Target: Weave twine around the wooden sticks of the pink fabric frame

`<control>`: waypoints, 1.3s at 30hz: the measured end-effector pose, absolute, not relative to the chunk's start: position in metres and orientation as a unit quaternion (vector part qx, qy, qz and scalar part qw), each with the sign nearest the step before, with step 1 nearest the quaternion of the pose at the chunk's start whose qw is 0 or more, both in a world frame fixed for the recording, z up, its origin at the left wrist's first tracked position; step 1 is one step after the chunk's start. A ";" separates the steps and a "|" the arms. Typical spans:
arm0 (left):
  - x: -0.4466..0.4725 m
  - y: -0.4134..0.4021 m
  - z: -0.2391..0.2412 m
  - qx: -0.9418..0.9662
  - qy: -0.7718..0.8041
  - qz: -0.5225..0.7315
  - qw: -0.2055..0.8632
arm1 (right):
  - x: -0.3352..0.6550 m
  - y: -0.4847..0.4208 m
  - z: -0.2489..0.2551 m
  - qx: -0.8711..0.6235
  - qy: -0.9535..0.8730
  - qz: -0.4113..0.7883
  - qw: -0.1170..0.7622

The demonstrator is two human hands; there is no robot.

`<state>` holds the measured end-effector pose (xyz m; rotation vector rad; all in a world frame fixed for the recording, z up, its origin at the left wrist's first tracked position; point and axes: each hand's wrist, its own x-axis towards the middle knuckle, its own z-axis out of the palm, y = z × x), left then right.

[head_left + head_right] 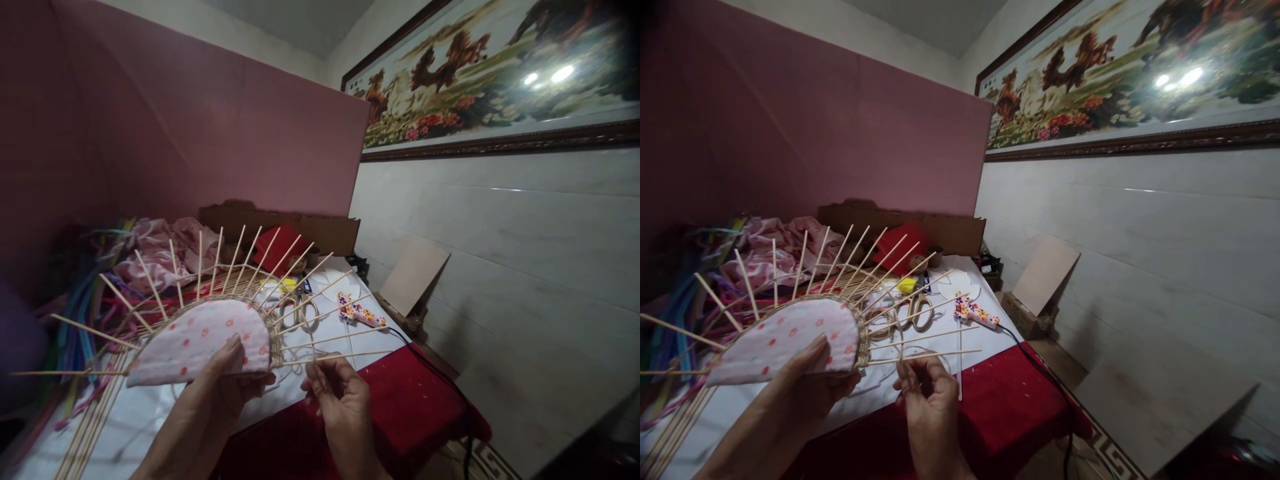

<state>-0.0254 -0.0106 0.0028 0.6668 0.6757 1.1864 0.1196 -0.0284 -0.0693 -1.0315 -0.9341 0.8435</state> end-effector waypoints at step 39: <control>-0.028 -0.005 -0.008 0.299 0.317 0.535 0.724 | 0.120 -0.027 -0.064 -0.466 -0.404 0.379 0.690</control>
